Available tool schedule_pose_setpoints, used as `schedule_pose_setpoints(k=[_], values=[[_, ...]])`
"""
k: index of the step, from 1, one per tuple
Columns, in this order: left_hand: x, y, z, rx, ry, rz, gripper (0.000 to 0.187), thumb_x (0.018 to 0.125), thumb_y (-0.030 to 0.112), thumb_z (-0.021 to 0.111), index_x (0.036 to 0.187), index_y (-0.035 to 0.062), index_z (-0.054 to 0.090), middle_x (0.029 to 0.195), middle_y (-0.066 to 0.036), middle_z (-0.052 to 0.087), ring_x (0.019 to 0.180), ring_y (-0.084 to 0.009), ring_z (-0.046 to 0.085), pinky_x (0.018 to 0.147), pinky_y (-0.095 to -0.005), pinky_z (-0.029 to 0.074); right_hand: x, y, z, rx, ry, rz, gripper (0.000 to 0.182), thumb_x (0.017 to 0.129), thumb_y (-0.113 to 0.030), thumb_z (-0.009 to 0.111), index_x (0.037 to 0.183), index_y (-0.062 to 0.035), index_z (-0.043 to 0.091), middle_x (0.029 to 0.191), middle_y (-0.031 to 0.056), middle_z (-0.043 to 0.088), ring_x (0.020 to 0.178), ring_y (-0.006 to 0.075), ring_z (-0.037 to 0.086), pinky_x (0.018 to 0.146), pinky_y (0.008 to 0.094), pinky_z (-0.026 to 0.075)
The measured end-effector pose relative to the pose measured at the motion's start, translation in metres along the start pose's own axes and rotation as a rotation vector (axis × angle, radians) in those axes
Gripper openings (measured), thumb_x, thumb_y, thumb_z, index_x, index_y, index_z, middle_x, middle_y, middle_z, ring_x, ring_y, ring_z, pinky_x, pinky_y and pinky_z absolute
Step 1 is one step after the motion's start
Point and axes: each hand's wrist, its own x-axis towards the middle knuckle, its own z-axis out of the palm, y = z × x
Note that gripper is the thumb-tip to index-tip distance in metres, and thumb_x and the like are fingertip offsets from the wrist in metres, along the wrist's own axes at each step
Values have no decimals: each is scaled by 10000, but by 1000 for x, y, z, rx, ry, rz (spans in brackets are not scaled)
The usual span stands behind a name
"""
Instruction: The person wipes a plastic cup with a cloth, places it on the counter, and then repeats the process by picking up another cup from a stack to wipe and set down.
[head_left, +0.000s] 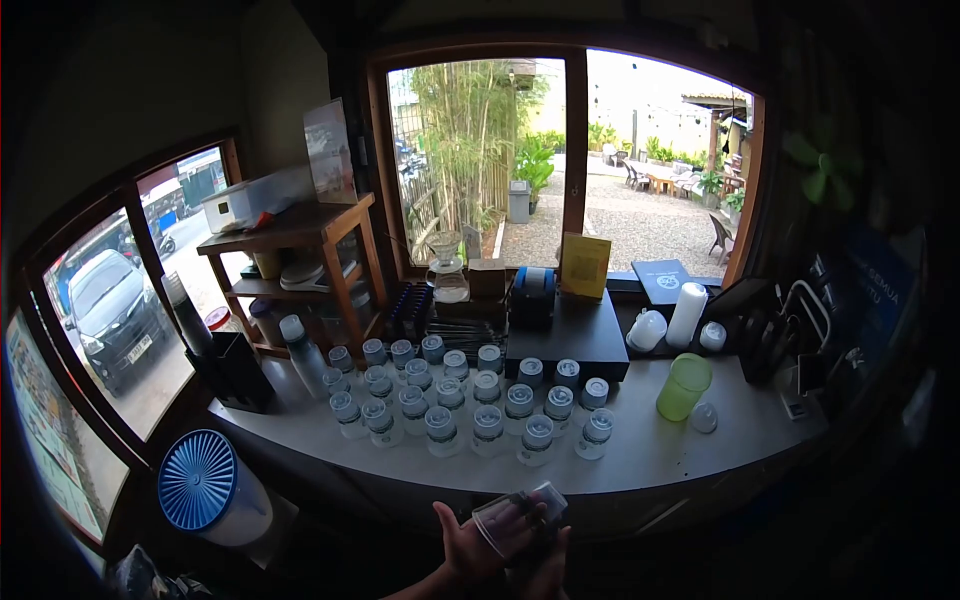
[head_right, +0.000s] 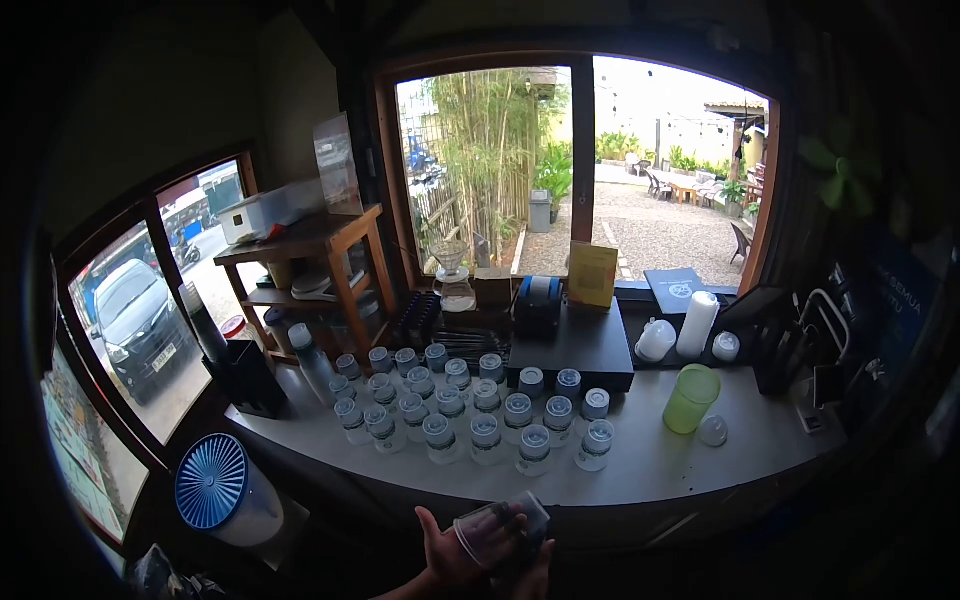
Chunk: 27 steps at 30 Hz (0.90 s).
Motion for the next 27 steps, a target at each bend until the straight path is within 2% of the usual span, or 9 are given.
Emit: schedule_pose_setpoints(k=[7, 10, 12, 16, 18, 20, 23, 26, 27], values=[[28, 8, -34, 866, -219, 66, 1187, 755, 860, 387, 1474, -64, 193, 1491, -205, 342, 1397, -283, 324, 1155, -421, 240, 34, -27, 11, 138, -428, 86, 714, 972, -600, 393, 1423, -47, 376, 1284, 133, 563, 1174, 241, 557, 1049, 407, 419], [37, 23, 12, 969, -200, 25, 1126, 789, 834, 388, 1472, -45, 218, 1468, -185, 373, 1375, -259, 353, 1131, -401, 277, 56, 2, 43, -451, 74, -851, 637, 1008, -548, 320, 1367, -35, 438, 1275, 159, 567, 1272, 298, 481, 1110, 439, 349], [40, 39, 25, 1043, -185, -10, 1085, 812, 816, 390, 1471, -33, 234, 1452, -173, 394, 1360, -243, 372, 1115, -388, 302, 57, -12, 71, -1636, -317, -1499, 460, 1043, -343, 290, 1232, -28, 566, 1290, 165, 560, 1365, 398, 363, 1163, 503, 232], [46, 92, -58, 1418, -58, -261, 929, 870, 656, 550, 1417, -52, 301, 1393, -227, 433, 1308, -324, 434, 1075, -412, 351, 50, -14, 126, -1992, -552, -1268, 354, 985, -331, 432, 1169, -93, 618, 1203, 110, 623, 1252, 354, 500, 1099, 515, 296], [50, 103, -29, 1728, -435, -261, 903, 864, 619, 588, 1398, -57, 316, 1383, -258, 427, 1307, -377, 421, 1081, -433, 346, 69, -22, 129, -2011, -540, -1061, 340, 963, -377, 482, 1099, -124, 662, 1135, 97, 662, 1148, 285, 587, 1015, 466, 377], [53, 110, -22, 1880, -678, -299, 900, 849, 605, 620, 1383, -60, 331, 1376, -281, 423, 1307, -417, 404, 1085, -450, 338, 65, -37, 171, -2194, -316, -36, 379, 972, -407, 459, 1099, -125, 677, 1144, 97, 665, 1153, 277, 584, 1017, 436, 378], [71, 128, -43, 1949, -802, -394, 924, 813, 617, 657, 1370, -56, 356, 1376, -299, 412, 1309, -437, 386, 1090, -461, 324, 94, -33, 183, -2261, -256, 297, 412, 966, -447, 467, 1169, -147, 665, 1216, 79, 637, 1233, 234, 530, 1090, 417, 300], [86, 158, -52, 1695, -559, -180, 844, 873, 577, 609, 1424, -6, 345, 1477, -215, 349, 1382, -344, 345, 1127, -426, 284, 102, -6, 155, -2089, -551, -913, 419, 966, -453, 465, 1207, -167, 655, 1271, 82, 609, 1273, 248, 496, 1098, 437, 290], [89, 160, -48, 1597, -449, -169, 881, 864, 624, 580, 1421, -14, 339, 1460, -207, 367, 1371, -335, 361, 1118, -426, 293, 94, 2, 161, -2087, -580, -1053, 422, 963, -420, 488, 1276, -168, 618, 1362, 73, 549, 1330, 285, 437, 1116, 450, 260]])
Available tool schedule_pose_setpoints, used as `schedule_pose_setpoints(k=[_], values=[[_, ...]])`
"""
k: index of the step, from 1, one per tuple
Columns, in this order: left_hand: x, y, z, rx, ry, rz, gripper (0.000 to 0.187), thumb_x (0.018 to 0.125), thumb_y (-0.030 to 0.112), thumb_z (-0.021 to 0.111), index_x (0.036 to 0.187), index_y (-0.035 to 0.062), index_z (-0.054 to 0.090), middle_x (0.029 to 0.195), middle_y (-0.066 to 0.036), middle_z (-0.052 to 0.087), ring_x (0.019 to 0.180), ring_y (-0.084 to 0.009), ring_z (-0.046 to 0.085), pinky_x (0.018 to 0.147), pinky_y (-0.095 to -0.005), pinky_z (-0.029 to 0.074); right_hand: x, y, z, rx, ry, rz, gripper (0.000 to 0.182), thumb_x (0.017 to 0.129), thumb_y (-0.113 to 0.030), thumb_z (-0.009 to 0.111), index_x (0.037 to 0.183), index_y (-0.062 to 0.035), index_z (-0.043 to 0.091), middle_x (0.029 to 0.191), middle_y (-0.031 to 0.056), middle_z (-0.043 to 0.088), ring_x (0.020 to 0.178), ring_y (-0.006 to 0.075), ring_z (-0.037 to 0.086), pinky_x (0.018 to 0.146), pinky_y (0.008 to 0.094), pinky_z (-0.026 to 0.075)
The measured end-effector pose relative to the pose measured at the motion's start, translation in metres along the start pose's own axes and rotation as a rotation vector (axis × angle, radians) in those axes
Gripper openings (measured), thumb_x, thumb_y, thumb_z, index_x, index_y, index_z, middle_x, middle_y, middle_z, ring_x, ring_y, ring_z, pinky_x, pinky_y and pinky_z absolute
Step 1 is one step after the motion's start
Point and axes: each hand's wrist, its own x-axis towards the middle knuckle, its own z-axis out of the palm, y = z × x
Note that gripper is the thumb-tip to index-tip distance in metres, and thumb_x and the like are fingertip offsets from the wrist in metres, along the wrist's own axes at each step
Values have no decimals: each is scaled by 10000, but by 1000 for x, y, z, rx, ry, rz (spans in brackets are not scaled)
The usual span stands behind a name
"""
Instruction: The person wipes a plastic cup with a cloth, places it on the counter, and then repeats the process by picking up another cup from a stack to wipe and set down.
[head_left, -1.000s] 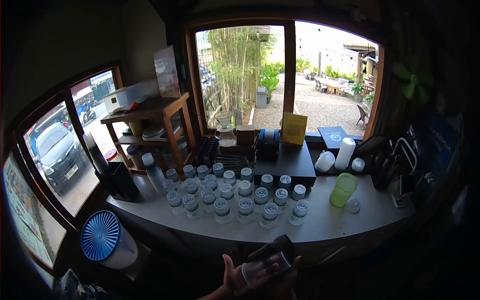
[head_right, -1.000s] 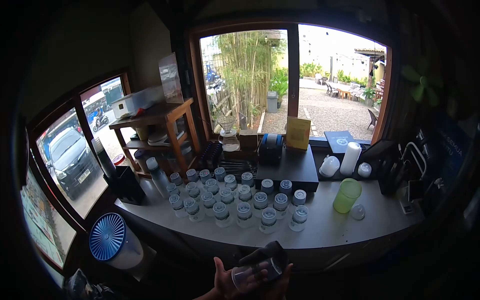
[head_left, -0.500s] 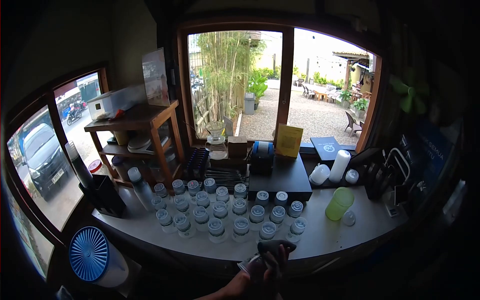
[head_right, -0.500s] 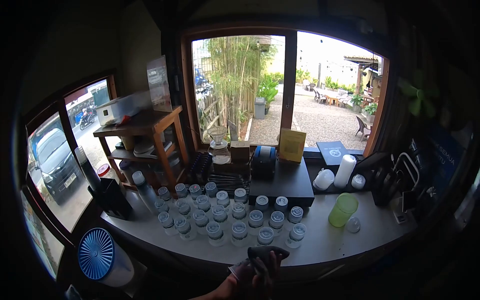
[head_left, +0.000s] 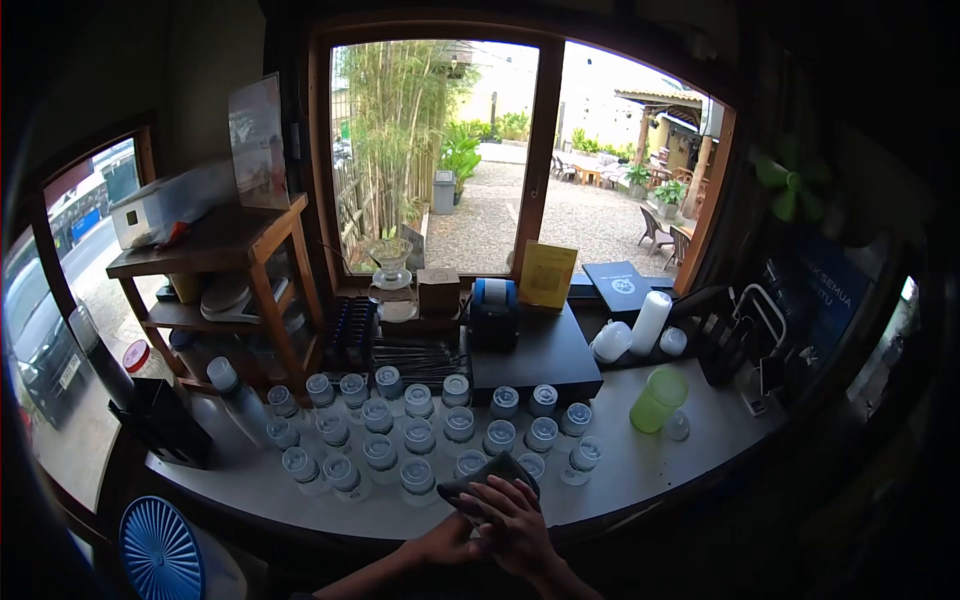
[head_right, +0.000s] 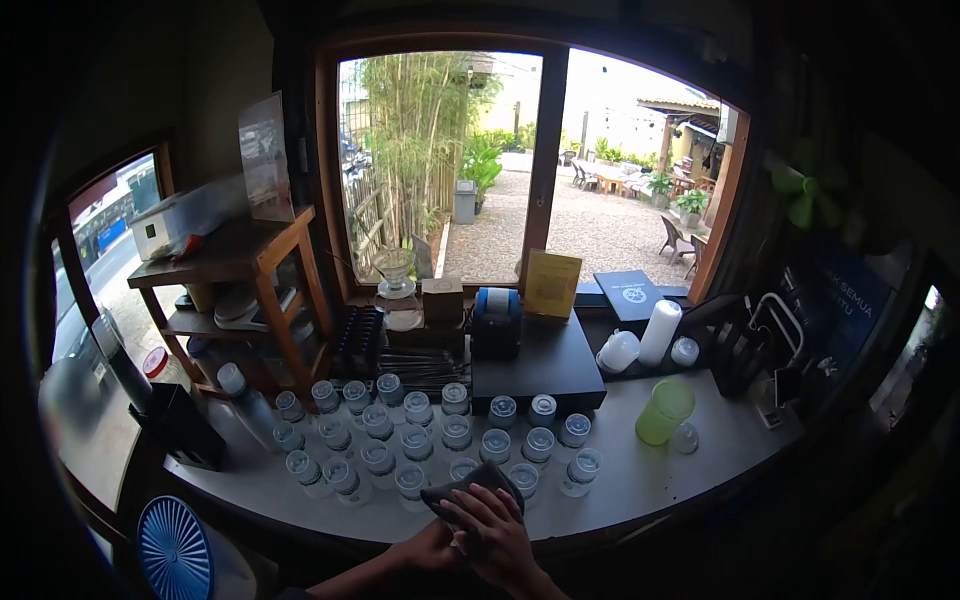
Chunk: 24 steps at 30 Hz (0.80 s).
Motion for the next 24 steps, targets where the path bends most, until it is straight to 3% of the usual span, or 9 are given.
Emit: schedule_pose_setpoints(k=[3, 10, 11, 13, 16, 19, 22, 23, 24], values=[[8, 25, -1, -346, 233, -51, 983, 844, 734, 499, 1431, -30, 306, 1440, -183, 387, 1360, -298, 373, 1106, -416, 301, -12, -12, 35, 198, 235, 24, 599, 994, -538, 371, 1345, -85, 546, 1433, 153, 473, 1373, 304, 384, 1151, 457, 192], [10, 5, 32, -1046, 249, 190, 1060, 849, 667, 556, 1517, -16, 98, 1575, -169, 185, 1444, -296, 240, 1171, -418, 183, -19, -4, 71, 1257, 734, 824, 871, 921, -709, 354, 1432, -3, 340, 1375, 122, 506, 1285, 303, 474, 1098, 459, 344], [-4, -14, 30, -1086, 192, 150, 1059, 847, 633, 588, 1518, -15, 87, 1581, -169, 165, 1452, -314, 219, 1179, -429, 167, -26, 21, 65, 1793, 850, 1169, 935, 861, -772, 379, 1394, -4, 385, 1315, 124, 547, 1228, 305, 522, 1048, 424, 409], [-12, -5, 25, -1150, 136, 174, 1058, 841, 577, 630, 1518, -12, 70, 1588, -172, 141, 1460, -351, 183, 1188, -448, 142, -24, 32, 51, 2489, 216, 384, 927, 860, -767, 388, 1385, -3, 393, 1279, 122, 575, 1201, 281, 545, 1051, 417, 405], [23, 31, -4, -1180, 171, 320, 1076, 829, 559, 643, 1519, -8, 42, 1587, -186, 130, 1454, -424, 155, 1192, -482, 123, 1, -36, 74, 1679, 637, 881, 841, 910, -698, 370, 1506, -113, 273, 1503, 63, 373, 1391, 223, 340, 1159, 390, 225], [29, 42, -17, -1269, 151, 307, 1075, 832, 613, 598, 1518, -12, 55, 1581, -189, 152, 1456, -430, 143, 1188, -498, 127, 10, -62, 89, 1486, 661, 622, 798, 946, -648, 358, 1552, -163, 170, 1587, 23, 205, 1459, 196, 184, 1185, 383, 126], [5, 26, -2, -1247, 184, 164, 1080, 828, 642, 582, 1514, -21, 76, 1574, -199, 167, 1445, -426, 188, 1185, -491, 147, -34, 6, 101, 1803, 558, 867, 869, 878, -753, 376, 1431, -83, 400, 1395, 82, 498, 1247, 205, 503, 1056, 386, 392], [1, 24, 8, -1233, 209, 135, 1059, 828, 657, 570, 1503, -32, 133, 1539, -225, 245, 1407, -424, 287, 1170, -488, 208, -41, 29, 90, 2187, 423, 653, 861, 851, -779, 400, 1275, -40, 527, 1223, 87, 605, 1085, 184, 593, 936, 351, 480], [-7, 17, 10, -1210, 198, 93, 1040, 832, 666, 557, 1493, -36, 168, 1516, -231, 285, 1379, -414, 339, 1156, -486, 241, -46, 29, 88, 2041, 479, 658, 827, 867, -762, 399, 1262, -47, 531, 1210, 83, 604, 1083, 183, 592, 949, 347, 470]])
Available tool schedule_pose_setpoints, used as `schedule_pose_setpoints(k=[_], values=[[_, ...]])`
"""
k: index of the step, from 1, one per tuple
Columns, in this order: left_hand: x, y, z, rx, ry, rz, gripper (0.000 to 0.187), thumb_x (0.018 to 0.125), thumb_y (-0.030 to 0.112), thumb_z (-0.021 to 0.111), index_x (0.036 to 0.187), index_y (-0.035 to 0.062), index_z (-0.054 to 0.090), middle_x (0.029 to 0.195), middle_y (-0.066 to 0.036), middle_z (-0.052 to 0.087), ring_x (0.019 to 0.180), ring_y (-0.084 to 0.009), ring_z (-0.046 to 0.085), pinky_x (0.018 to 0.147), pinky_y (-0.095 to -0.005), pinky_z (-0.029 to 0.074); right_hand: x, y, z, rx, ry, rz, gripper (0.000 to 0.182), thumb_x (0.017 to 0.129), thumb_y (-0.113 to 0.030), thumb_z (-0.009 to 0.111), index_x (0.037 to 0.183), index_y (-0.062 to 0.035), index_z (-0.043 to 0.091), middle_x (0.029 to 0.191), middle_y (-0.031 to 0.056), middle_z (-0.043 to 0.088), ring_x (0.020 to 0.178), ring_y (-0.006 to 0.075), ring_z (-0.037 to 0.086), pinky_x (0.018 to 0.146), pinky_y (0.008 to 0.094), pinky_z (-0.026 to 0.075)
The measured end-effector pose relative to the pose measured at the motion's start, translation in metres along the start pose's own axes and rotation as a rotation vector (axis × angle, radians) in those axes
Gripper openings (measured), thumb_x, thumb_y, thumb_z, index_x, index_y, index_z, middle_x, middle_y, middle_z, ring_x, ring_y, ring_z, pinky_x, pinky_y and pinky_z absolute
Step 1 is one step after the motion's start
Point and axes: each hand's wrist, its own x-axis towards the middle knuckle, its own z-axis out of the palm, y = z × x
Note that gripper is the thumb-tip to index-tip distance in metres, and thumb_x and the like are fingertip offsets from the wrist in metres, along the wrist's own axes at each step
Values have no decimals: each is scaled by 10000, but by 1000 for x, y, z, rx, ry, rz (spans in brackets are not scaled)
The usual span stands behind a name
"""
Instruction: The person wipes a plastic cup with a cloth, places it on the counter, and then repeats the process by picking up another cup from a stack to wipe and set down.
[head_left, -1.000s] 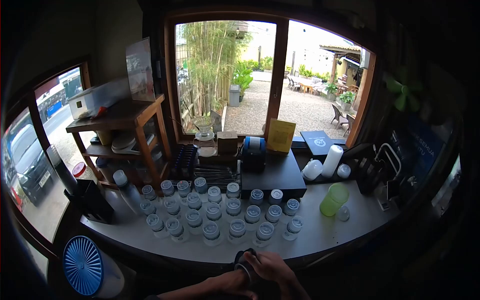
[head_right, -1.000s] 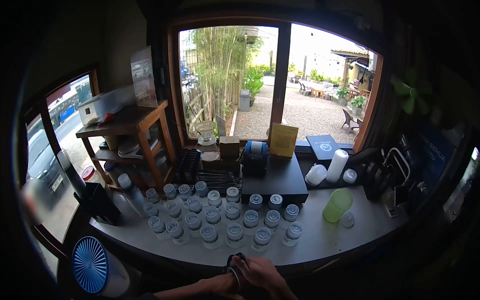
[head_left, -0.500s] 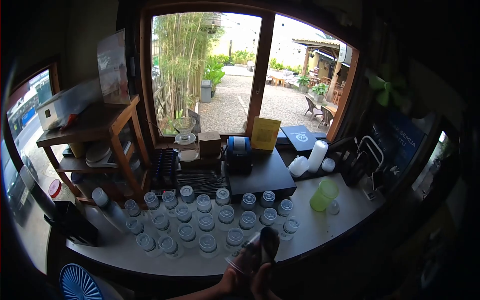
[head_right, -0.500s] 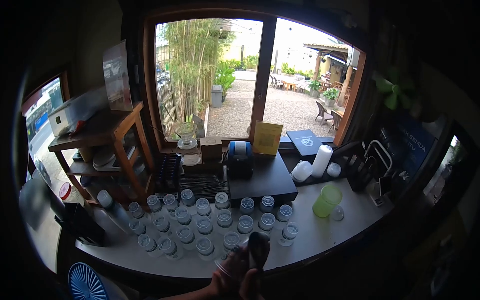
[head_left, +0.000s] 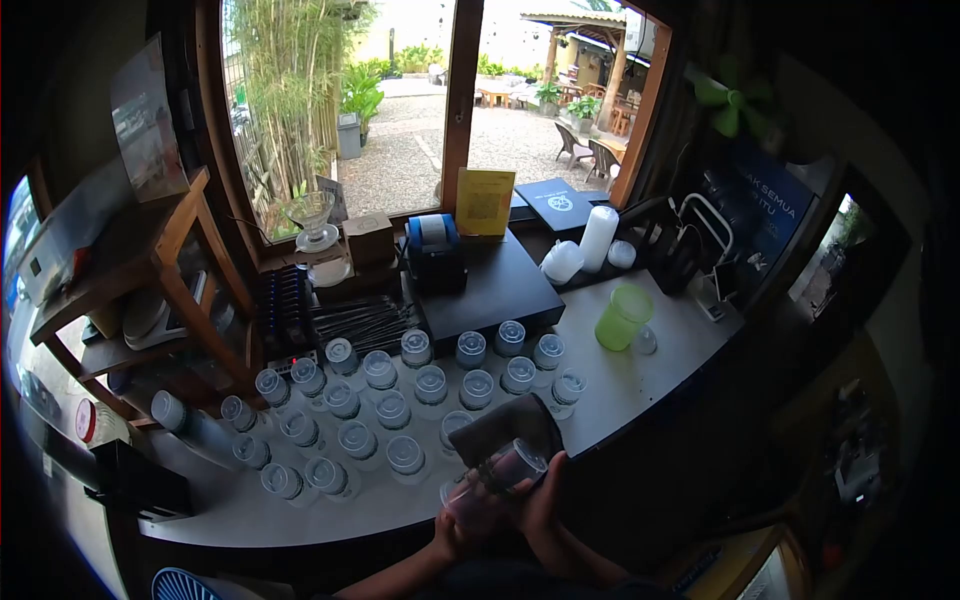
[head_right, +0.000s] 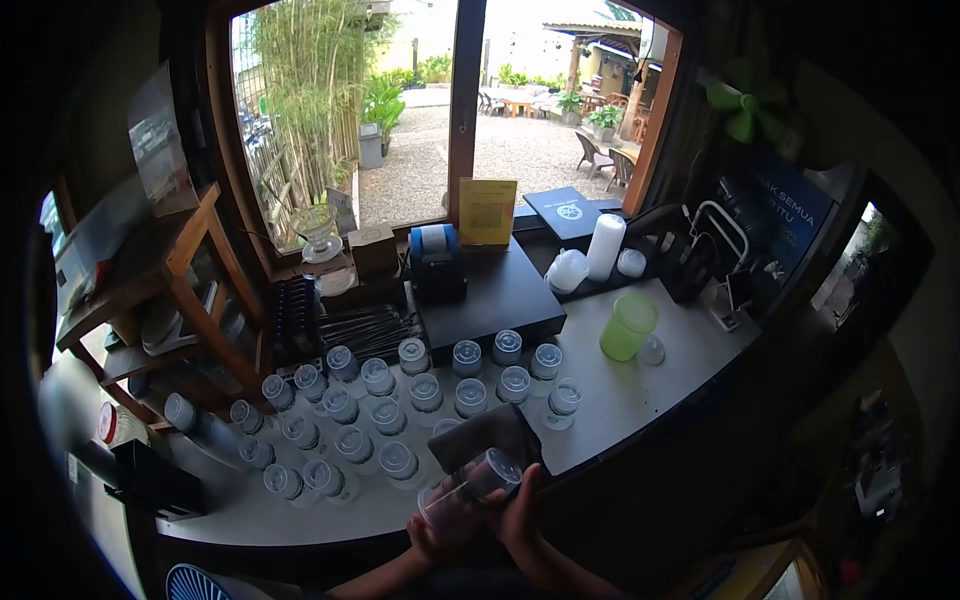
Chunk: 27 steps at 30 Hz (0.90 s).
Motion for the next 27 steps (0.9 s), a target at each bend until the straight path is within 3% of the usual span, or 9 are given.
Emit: schedule_pose_setpoints(k=[3, 6, 10, 12, 14, 17, 18, 22, 27], values=[[12, -1, -5, -41, 47, 10, 1010, 836, 689, 526, 1471, -41, 236, 1469, -236, 363, 1328, -386, 424, 1126, -476, 304, -10, 28, -4, -397, 316, -255, 701, 942, -663, 391, 1254, -49, 519, 1246, 82, 572, 1148, 184, 550, 1033, 343, 399], [24, -10, -7, -94, 113, -22, 975, 857, 698, 476, 1454, -44, 271, 1440, -243, 398, 1304, -367, 450, 1117, -481, 315, -28, 42, -33, -862, 225, -355, 616, 1007, -495, 409, 1413, -33, 381, 1424, 58, 429, 1306, 166, 402, 1117, 338, 265], [43, -51, -23, -12, 154, -180, 873, 910, 686, 392, 1406, -30, 343, 1342, -232, 498, 1277, -348, 474, 1129, -470, 289, -43, 13, -54, -814, 240, -433, 555, 1003, -376, 507, 1419, -31, 378, 1392, 74, 451, 1239, 166, 463, 1061, 319, 338], [52, -78, -31, -31, 83, -325, 819, 926, 666, 392, 1362, -28, 393, 1267, -201, 556, 1221, -312, 515, 1081, -442, 344, -51, -31, -79, -1088, 339, -313, 474, 969, -291, 564, 1330, -9, 442, 1261, 97, 521, 1139, 217, 520, 994, 337, 396], [66, -120, -50, -83, 84, -386, 684, 993, 582, 330, 1295, -19, 455, 1226, -158, 573, 1149, -265, 542, 1018, -402, 400, -45, -72, -68, -1174, 406, -359, 469, 849, -197, 703, 1229, -12, 497, 1140, 82, 559, 1013, 213, 555, 901, 330, 457], [100, -164, -31, 44, 269, -420, 608, 1031, 518, 280, 1271, -7, 471, 1212, -142, 570, 1129, -243, 553, 1000, -379, 417, -29, -134, -50, -1284, 269, -715, 508, 802, -202, 744, 1210, -9, 510, 1107, 86, 569, 1004, 216, 567, 899, 338, 462], [103, -198, -76, 376, 89, -432, 569, 1037, 493, 303, 1306, 10, 436, 1214, -145, 559, 1126, -248, 557, 987, -381, 433, -30, -154, -33, -1233, 261, -675, 520, 802, -198, 742, 1219, 0, 502, 1123, 101, 566, 1034, 218, 562, 922, 347, 453], [151, -234, -51, 339, 452, -562, 542, 1018, 432, 436, 1364, 20, 366, 1249, -154, 534, 1141, -248, 550, 969, -385, 454, -14, -215, -89, -1372, 413, -797, 538, 824, -154, 733, 1262, 17, 471, 1180, 128, 565, 1092, 236, 558, 970, 354, 431], [187, -262, -55, 707, 466, -445, 583, 973, 319, 564, 1402, 15, 314, 1318, -176, 491, 1154, -256, 549, 992, -375, 451, 43, -259, -154, -1378, 395, -755, 653, 829, -109, 734, 1361, 27, 382, 1248, 174, 522, 1162, 294, 524, 1001, 382, 404]])
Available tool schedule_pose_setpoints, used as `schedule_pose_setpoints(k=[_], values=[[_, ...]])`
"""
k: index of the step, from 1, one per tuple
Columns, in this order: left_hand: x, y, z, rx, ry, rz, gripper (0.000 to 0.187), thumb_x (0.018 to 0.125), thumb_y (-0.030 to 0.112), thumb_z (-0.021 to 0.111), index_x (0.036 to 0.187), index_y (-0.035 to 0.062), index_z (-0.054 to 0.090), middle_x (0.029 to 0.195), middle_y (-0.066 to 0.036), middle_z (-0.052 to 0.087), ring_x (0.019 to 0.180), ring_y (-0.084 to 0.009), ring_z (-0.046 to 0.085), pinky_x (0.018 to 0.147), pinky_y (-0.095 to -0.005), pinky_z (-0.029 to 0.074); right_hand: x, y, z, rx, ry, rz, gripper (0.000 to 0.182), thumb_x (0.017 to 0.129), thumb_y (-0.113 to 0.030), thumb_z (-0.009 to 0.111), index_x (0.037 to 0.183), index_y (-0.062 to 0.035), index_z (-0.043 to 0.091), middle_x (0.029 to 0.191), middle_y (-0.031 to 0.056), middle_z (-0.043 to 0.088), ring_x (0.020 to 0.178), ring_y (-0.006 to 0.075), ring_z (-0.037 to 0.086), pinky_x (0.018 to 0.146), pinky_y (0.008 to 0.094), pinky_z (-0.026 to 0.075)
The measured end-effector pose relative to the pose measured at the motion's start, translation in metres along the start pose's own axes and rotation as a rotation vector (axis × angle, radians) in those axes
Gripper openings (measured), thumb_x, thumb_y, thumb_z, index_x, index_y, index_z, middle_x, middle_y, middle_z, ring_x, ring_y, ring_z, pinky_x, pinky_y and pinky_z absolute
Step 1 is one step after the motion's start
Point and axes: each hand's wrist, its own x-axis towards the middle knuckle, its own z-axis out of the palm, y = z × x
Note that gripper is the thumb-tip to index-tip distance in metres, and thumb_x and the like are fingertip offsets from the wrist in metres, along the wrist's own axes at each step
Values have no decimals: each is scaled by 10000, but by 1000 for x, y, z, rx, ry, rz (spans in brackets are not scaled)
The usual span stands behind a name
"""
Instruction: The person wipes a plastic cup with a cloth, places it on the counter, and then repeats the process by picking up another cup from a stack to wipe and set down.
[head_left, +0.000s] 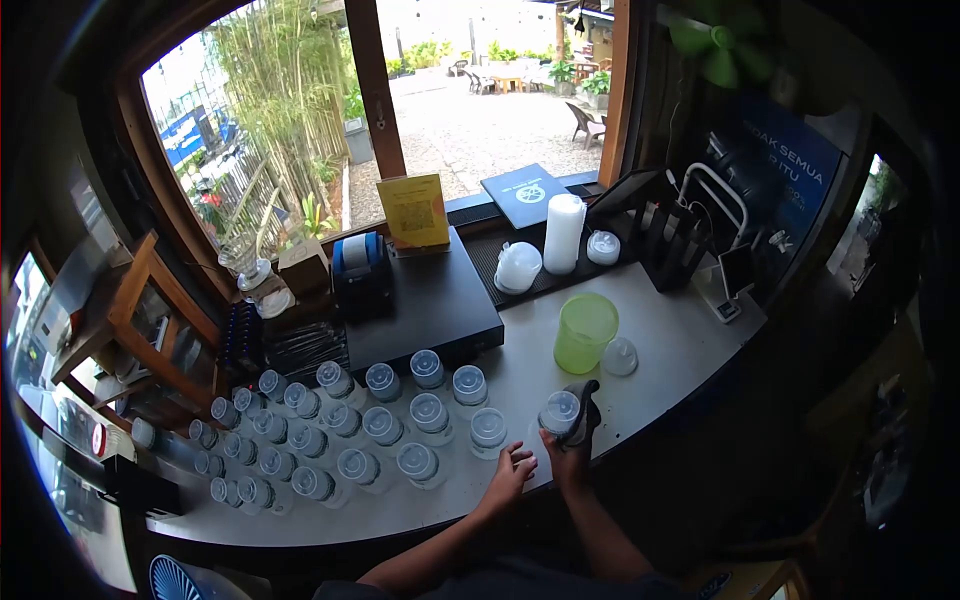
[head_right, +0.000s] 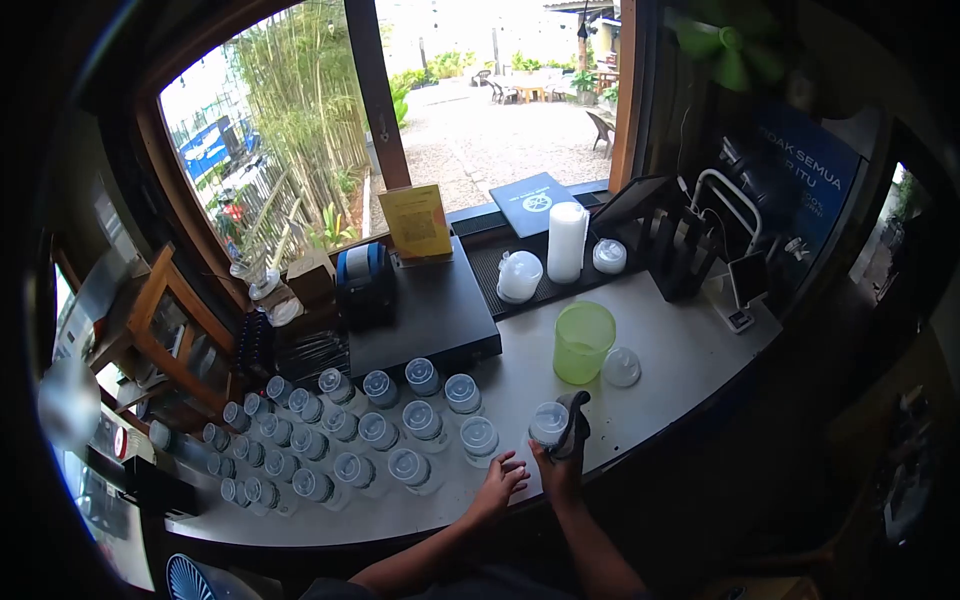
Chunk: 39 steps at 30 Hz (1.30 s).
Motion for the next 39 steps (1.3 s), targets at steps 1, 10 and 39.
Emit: schedule_pose_setpoints(k=[1, 10, 39], values=[[1, 1, 3, 21, -35, 1, 579, 971, 308, 568, 1403, 15, 317, 1331, -176, 485, 1160, -257, 548, 999, -373, 448, 10, 14, 5, -7, -13, -26, 677, 821, -117, 745, 1371, 25, 377, 1272, 189, 503, 1186, 314, 507, 1012, 394, 394], [-44, 31, 12, 113, -143, -70, 459, 966, 236, 546, 1350, 13, 429, 1284, -125, 556, 1160, -198, 561, 1017, -340, 417, 91, 58, 75, -259, -84, -208, 826, 668, -170, 866, 1328, -11, 396, 1220, 217, 483, 1104, 420, 483, 951, 499, 405], [-273, 220, -447, 249, 1543, 1106, 414, 872, 224, 710, 1187, 58, 498, 852, -31, 544, 789, -148, 563, 810, -366, 482, 38, -19, -1, 561, 341, 401, 666, 943, -438, 572, 1385, 31, 405, 1313, 167, 518, 1178, 278, 540, 1037, 392, 414]])
